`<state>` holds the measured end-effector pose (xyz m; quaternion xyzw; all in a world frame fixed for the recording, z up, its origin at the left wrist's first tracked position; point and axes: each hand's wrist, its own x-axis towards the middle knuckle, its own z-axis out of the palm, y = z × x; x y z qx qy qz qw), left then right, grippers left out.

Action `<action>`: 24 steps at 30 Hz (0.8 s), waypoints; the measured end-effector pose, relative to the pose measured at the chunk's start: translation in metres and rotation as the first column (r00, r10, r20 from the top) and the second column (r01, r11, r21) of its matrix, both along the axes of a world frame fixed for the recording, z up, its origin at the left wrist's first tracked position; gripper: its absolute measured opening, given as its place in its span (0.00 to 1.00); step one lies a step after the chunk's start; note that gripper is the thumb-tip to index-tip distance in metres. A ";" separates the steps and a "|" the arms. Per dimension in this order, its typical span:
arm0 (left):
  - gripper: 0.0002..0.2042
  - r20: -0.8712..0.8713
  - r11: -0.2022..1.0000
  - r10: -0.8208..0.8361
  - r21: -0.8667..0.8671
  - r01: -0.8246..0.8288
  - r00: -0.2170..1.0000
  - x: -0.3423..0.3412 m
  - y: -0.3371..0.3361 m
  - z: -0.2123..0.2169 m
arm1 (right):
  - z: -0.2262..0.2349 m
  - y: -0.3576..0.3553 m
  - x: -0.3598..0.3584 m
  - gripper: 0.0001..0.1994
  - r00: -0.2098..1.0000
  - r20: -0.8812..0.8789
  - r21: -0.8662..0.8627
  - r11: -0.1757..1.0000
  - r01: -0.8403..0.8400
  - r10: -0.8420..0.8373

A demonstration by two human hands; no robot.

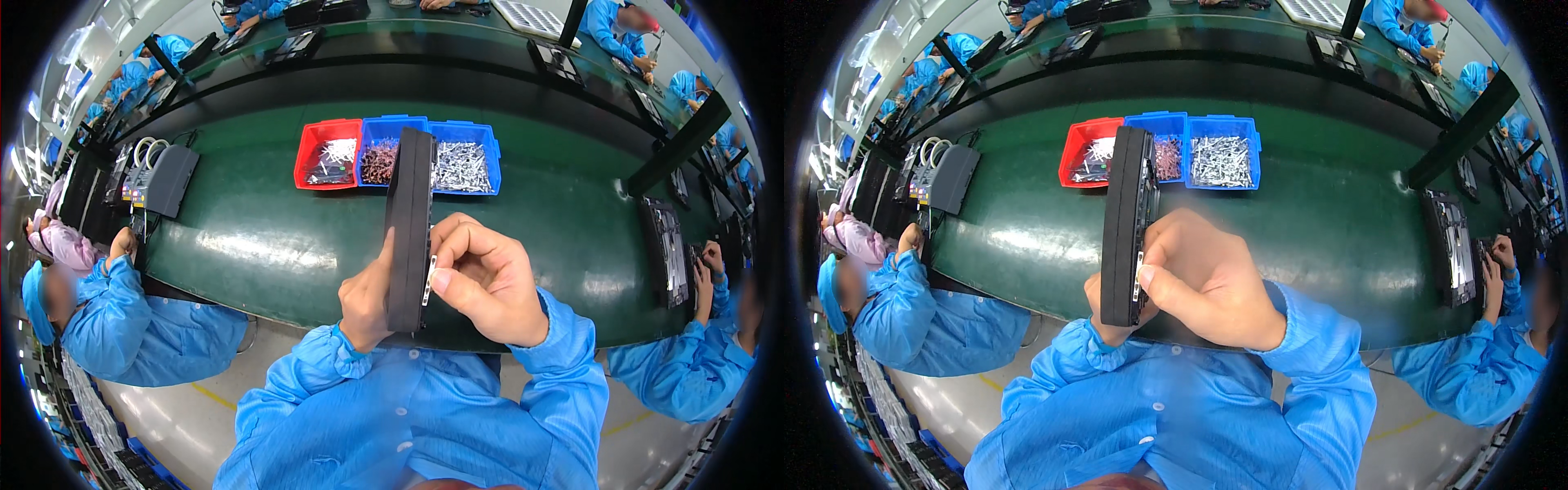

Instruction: Assemble internal components and cables into an electronic device housing on a factory line.

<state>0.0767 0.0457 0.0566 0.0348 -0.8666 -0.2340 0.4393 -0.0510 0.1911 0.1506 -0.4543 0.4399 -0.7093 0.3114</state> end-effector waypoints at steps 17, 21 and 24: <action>0.35 0.004 0.999 0.023 -0.030 -0.023 1.000 -0.001 0.003 0.003 | 0.004 0.000 -0.002 0.05 0.999 0.055 0.071 0.997 0.000 -0.004; 0.35 -0.001 0.999 0.018 -0.028 -0.018 1.000 -0.001 0.004 0.005 | 0.008 0.002 -0.003 0.05 0.994 0.107 0.095 0.995 -0.021 0.011; 0.36 0.029 1.000 0.024 -0.004 -0.024 0.999 -0.002 0.006 0.012 | 0.000 0.003 -0.008 0.01 0.998 0.038 0.031 0.998 -0.055 0.054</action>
